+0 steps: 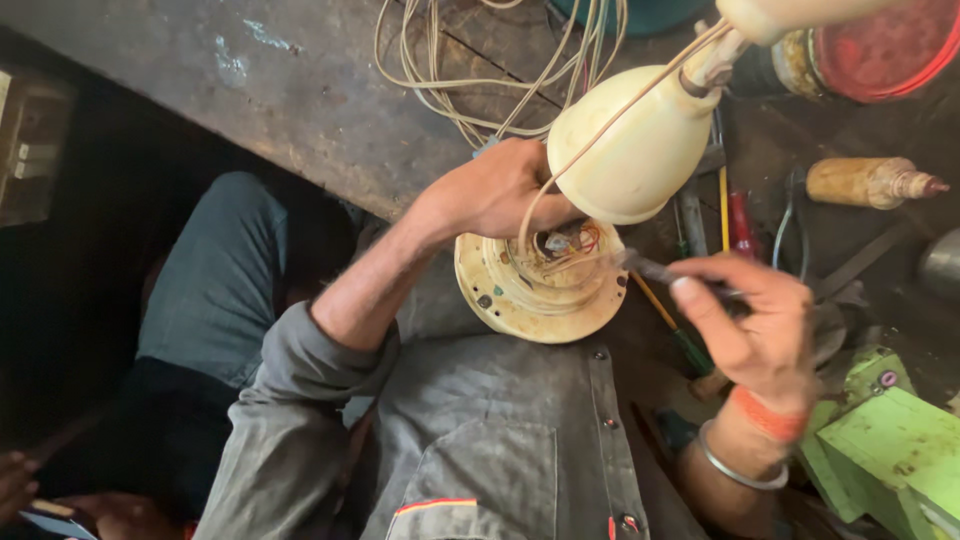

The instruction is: The person repairs a table lamp by manipulating internal wires and components. They use a screwdriver and pliers to adjust connections inside the lamp base, then plug the lamp into a wall socket to test it.

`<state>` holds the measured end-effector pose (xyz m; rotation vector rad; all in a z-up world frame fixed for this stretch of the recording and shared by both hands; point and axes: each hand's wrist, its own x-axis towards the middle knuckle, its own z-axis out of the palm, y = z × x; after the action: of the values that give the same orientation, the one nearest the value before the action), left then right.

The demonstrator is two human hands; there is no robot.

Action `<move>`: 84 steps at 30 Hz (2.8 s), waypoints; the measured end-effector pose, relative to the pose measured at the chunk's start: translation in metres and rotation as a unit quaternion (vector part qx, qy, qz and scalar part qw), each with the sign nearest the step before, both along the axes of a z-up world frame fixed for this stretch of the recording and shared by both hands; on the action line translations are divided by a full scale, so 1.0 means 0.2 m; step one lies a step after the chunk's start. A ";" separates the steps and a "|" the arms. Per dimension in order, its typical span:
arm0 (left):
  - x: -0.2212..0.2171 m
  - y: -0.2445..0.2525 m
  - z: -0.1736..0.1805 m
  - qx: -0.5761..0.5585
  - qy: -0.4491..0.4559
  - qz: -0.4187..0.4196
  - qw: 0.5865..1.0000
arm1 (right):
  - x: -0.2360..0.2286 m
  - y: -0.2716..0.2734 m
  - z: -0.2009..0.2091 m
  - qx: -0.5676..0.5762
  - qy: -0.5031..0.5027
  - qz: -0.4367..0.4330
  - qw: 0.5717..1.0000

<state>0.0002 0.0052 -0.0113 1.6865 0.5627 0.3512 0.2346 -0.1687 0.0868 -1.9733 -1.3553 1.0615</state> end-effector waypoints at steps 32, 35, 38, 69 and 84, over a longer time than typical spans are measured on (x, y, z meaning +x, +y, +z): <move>0.00 -0.06 0.02 0.042 -0.003 0.021 0.999 | -0.03 0.09 -0.27 0.025 -0.037 0.094 0.995; -0.01 -0.06 0.01 0.034 -0.031 0.017 0.999 | -0.03 0.05 -0.35 -0.006 -0.017 0.057 0.998; -0.01 -0.05 0.02 0.021 -0.058 0.025 0.998 | -0.01 0.00 -0.33 0.052 -0.019 0.080 0.995; 0.02 0.00 0.00 0.018 0.045 0.003 0.999 | -0.06 0.32 0.00 0.219 -0.241 0.238 0.915; 0.01 -0.08 0.07 0.020 -0.055 0.077 0.995 | -0.17 0.13 -0.39 0.063 -0.042 0.049 0.996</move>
<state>0.0022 -0.0103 0.0021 1.6543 0.6074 0.5661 0.2008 -0.1432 0.0092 -1.8956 -1.5381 0.9219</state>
